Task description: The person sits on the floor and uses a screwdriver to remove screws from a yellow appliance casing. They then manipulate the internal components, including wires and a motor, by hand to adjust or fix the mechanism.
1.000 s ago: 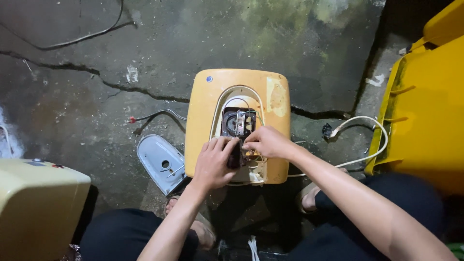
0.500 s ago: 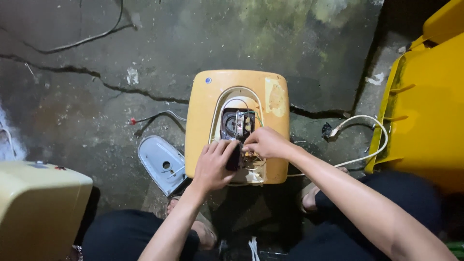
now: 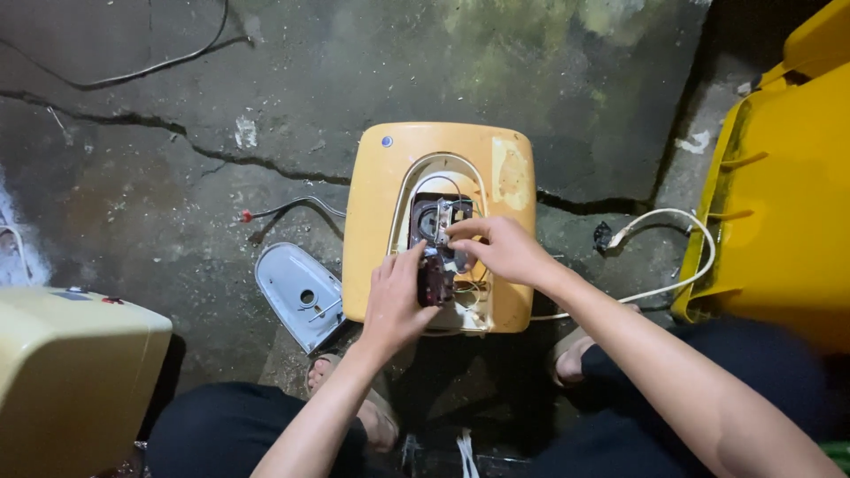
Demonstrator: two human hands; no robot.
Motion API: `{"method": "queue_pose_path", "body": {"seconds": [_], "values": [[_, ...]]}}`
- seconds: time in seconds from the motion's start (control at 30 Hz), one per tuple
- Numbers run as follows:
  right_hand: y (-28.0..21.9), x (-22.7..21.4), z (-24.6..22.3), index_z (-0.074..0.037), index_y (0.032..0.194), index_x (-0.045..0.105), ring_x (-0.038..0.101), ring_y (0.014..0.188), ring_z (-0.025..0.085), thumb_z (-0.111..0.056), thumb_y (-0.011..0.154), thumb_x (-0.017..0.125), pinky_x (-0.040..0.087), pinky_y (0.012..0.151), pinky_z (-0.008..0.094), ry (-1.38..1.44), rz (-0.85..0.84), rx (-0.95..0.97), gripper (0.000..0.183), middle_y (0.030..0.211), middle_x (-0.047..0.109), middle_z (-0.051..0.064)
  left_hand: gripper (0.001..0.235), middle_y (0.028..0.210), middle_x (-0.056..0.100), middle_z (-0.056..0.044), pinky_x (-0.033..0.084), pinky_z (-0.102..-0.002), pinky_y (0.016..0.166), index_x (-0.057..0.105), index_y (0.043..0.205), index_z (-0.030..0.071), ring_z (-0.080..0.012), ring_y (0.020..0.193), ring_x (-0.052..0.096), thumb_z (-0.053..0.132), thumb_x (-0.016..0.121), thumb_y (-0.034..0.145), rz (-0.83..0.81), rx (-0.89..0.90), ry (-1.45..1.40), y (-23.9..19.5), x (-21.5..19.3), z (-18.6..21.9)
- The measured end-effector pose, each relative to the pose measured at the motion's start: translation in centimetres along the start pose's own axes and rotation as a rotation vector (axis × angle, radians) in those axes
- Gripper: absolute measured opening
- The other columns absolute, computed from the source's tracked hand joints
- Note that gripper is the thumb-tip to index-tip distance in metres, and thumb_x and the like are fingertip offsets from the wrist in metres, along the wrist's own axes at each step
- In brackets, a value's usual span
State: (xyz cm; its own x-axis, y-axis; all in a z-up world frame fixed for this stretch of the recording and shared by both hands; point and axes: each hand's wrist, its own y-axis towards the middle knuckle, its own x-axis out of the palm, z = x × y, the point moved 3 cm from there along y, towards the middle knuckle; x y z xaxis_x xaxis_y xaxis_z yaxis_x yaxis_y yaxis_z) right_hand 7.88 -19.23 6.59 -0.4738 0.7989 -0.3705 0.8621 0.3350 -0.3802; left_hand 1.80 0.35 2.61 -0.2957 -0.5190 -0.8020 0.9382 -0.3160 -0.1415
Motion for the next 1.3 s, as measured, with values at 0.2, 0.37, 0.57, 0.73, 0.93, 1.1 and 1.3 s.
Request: {"method": "queue_pose_path", "body": {"seconds": [0.2, 0.37, 0.57, 0.73, 0.93, 1.1, 1.3], "values": [[0.1, -0.8, 0.4, -0.003, 0.126, 0.072, 0.077, 0.075, 0.024, -0.008, 0.098, 0.063, 0.058, 0.057, 0.03, 0.021, 0.039, 0.035, 0.03, 0.106, 0.078, 0.019, 0.109, 0.139, 0.06, -0.011, 0.036, -0.049, 0.116, 0.046, 0.151, 0.014, -0.0344, 0.134, 0.048, 0.03, 0.099, 0.057, 0.017, 0.013, -0.198, 0.4, -0.6, -1.1], [-2.3, -2.4, -1.6, -0.007, 0.12, 0.076, 0.073, 0.065, 0.022, -0.013, 0.094, 0.066, 0.058, 0.048, 0.028, -0.072, 0.14, 0.045, 0.029, 0.088, 0.078, 0.016, 0.082, 0.131, 0.065, -0.009, 0.041, -0.045, 0.113, 0.063, 0.135, 0.013, -0.0318, 0.127, 0.055, 0.043, 0.094, 0.065, 0.077, 0.093, -0.22, 0.7, -0.2, -2.5], [-4.3, -1.2, 0.5, -0.009, 0.119, 0.077, 0.077, 0.073, 0.022, -0.014, 0.094, 0.066, 0.062, 0.059, 0.031, -0.195, 0.175, 0.146, 0.028, 0.096, 0.08, 0.015, 0.026, 0.115, 0.069, 0.0, 0.051, -0.041, 0.101, 0.074, 0.117, 0.023, -0.0265, 0.112, 0.064, 0.027, 0.074, 0.092, 0.162, 0.112, -0.146, 0.9, -0.2, -3.2], [-3.9, 1.8, 0.2, -0.009, 0.121, 0.076, 0.073, 0.107, 0.036, -0.018, 0.094, 0.068, 0.057, 0.095, 0.047, -0.347, 0.091, 0.081, 0.03, 0.11, 0.079, 0.015, 0.022, 0.112, 0.067, 0.004, 0.053, -0.038, 0.097, 0.074, 0.115, 0.025, -0.0215, 0.109, 0.066, 0.029, 0.074, 0.093, 0.186, 0.03, -0.118, 1.6, 1.0, -4.0], [-3.3, 3.0, 0.7, -0.016, 0.124, 0.074, 0.076, 0.104, 0.029, -0.02, 0.09, 0.073, 0.058, 0.093, 0.042, -0.398, 0.011, 0.146, 0.034, 0.114, 0.079, 0.007, 0.02, 0.107, 0.066, 0.003, 0.053, -0.041, 0.093, 0.073, 0.111, 0.025, -0.0242, 0.106, 0.065, 0.031, 0.075, 0.092, 0.243, 0.016, -0.119, 1.6, 1.1, -3.6], [-2.5, 3.0, 1.7, -0.021, 0.122, 0.073, 0.074, 0.104, 0.026, -0.026, 0.086, 0.075, 0.058, 0.091, 0.042, -0.496, -0.011, 0.102, 0.036, 0.112, 0.079, 0.0, 0.01, 0.096, 0.067, 0.009, 0.054, -0.037, 0.084, 0.072, 0.098, 0.029, -0.0198, 0.093, 0.067, 0.032, 0.077, 0.089, 0.364, 0.081, -0.017, 1.3, 0.9, -3.2], [-3.2, 3.4, -1.0, -0.017, 0.134, 0.066, 0.068, 0.117, 0.031, -0.033, 0.076, 0.086, 0.056, 0.095, 0.047, -0.567, -0.02, 0.017, 0.064, 0.127, 0.071, 0.006, 0.003, 0.089, 0.067, 0.014, 0.052, -0.028, 0.091, 0.07, 0.093, 0.032, -0.0099, 0.09, 0.069, 0.034, 0.07, 0.095, 0.517, 0.236, 0.212, 0.9, 0.3, -2.1]]}}
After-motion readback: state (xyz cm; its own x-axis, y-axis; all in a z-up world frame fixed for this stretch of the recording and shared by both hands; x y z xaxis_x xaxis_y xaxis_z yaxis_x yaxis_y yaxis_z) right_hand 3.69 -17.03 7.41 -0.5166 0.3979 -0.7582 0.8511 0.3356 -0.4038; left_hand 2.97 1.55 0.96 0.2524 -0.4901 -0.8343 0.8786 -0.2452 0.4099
